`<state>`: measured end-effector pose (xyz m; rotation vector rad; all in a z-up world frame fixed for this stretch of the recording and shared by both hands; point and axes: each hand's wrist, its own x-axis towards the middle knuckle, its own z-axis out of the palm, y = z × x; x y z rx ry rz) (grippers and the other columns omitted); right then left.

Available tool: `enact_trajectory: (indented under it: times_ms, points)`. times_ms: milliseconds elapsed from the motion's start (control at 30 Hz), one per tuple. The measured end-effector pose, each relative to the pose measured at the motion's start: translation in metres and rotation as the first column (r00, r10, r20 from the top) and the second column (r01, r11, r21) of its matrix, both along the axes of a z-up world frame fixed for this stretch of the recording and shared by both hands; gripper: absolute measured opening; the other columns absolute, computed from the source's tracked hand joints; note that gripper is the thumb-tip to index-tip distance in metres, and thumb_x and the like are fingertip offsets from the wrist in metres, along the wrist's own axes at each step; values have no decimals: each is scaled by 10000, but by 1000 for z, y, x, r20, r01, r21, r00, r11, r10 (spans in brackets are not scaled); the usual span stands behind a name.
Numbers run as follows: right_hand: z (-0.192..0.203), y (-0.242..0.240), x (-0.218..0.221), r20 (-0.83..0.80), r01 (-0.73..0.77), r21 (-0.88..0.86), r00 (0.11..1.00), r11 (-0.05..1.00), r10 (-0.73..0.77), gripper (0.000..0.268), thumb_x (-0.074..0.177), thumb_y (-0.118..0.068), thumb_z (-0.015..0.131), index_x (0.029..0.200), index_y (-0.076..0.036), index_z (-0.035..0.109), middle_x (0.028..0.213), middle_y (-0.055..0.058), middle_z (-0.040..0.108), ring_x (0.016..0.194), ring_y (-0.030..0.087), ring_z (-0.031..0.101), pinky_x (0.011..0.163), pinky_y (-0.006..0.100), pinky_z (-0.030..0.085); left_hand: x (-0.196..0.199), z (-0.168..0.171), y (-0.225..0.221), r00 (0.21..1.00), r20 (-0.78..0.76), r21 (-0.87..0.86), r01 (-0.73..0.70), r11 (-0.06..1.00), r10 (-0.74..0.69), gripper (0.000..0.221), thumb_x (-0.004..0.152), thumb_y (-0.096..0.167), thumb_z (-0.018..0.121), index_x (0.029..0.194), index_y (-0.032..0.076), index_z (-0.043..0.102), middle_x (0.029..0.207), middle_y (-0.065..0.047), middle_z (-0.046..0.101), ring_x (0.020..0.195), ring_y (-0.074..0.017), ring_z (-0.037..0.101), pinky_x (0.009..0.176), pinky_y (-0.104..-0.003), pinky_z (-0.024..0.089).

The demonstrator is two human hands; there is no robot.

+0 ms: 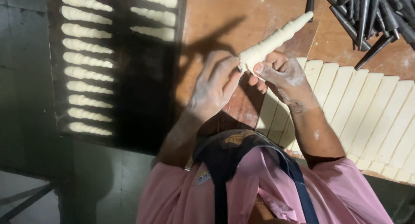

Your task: The person picks up a strip of dough and wraps it around a black conical mold, pinching and smoothing the dough to cover the cone, then places the finished wrapped cone onto a tray with others. They repeat this with more dough strips and molds, occasionally setting a filled tray aside and starting a new one.

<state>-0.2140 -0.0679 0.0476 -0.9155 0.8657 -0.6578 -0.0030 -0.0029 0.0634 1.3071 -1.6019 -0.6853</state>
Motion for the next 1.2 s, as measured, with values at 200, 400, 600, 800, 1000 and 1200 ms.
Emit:
enact_trajectory:
  times_ms: [200, 400, 600, 800, 1000, 1200]
  points:
    - [16, 9, 4, -17, -24, 23, 1000, 999, 24, 285, 1012, -206, 692, 1154, 42, 690, 850, 75, 718, 668, 82, 626, 600, 212, 513, -7, -3, 3, 951, 308, -217, 57, 975, 13, 225, 882, -13, 802, 1048, -43, 653, 1116, -183, 595, 930, -259, 663, 746, -331, 579]
    - [23, 27, 7, 30, 13, -41, 999, 999, -12, 273, 1006, -137, 676, 1215, 35, 648, 975, 79, 747, 755, 113, 675, 682, 238, 573, -22, -26, 9, 866, -497, -81, -118, 990, 62, 270, 900, -93, 712, 1087, -1, 540, 1105, -121, 595, 813, -178, 614, 598, -275, 501]
    - [-4, 37, 6, 3, 171, -123, 985, 978, -171, 218, 1007, -101, 712, 1152, 24, 608, 975, 121, 740, 794, 129, 699, 707, 263, 585, -34, -48, 14, 197, -975, 142, 190, 971, 103, 166, 1006, -12, 653, 1020, 41, 496, 842, -167, 640, 618, -150, 588, 510, -254, 428]
    - [2, 28, 15, 97, 201, -376, 979, 905, -177, 458, 959, -202, 815, 1272, 23, 568, 1185, 100, 681, 1055, 146, 673, 953, 292, 556, -39, -93, 26, -253, -883, 171, 611, 773, 396, 436, 970, 143, 621, 1301, -126, 533, 1001, -193, 662, 745, -188, 626, 524, -245, 454]
    - [-16, 31, -7, 180, 148, -336, 979, 930, -91, 445, 972, -192, 792, 1310, 32, 609, 1207, 144, 725, 1078, 197, 711, 996, 334, 578, -14, -100, 24, -2, -984, 121, 735, 667, 180, 507, 1001, 105, 701, 1358, -180, 479, 1045, -232, 698, 846, -277, 696, 656, -329, 566]
    - [-14, 41, -9, 28, 59, -459, 998, 887, -52, 410, 937, -133, 819, 1258, 43, 634, 1139, 107, 686, 955, 168, 660, 825, 298, 545, -10, -10, 4, 376, -917, 53, 440, 896, -131, 790, 803, -76, 756, 1476, 23, 353, 1409, -76, 580, 1371, -208, 562, 1223, -346, 462]
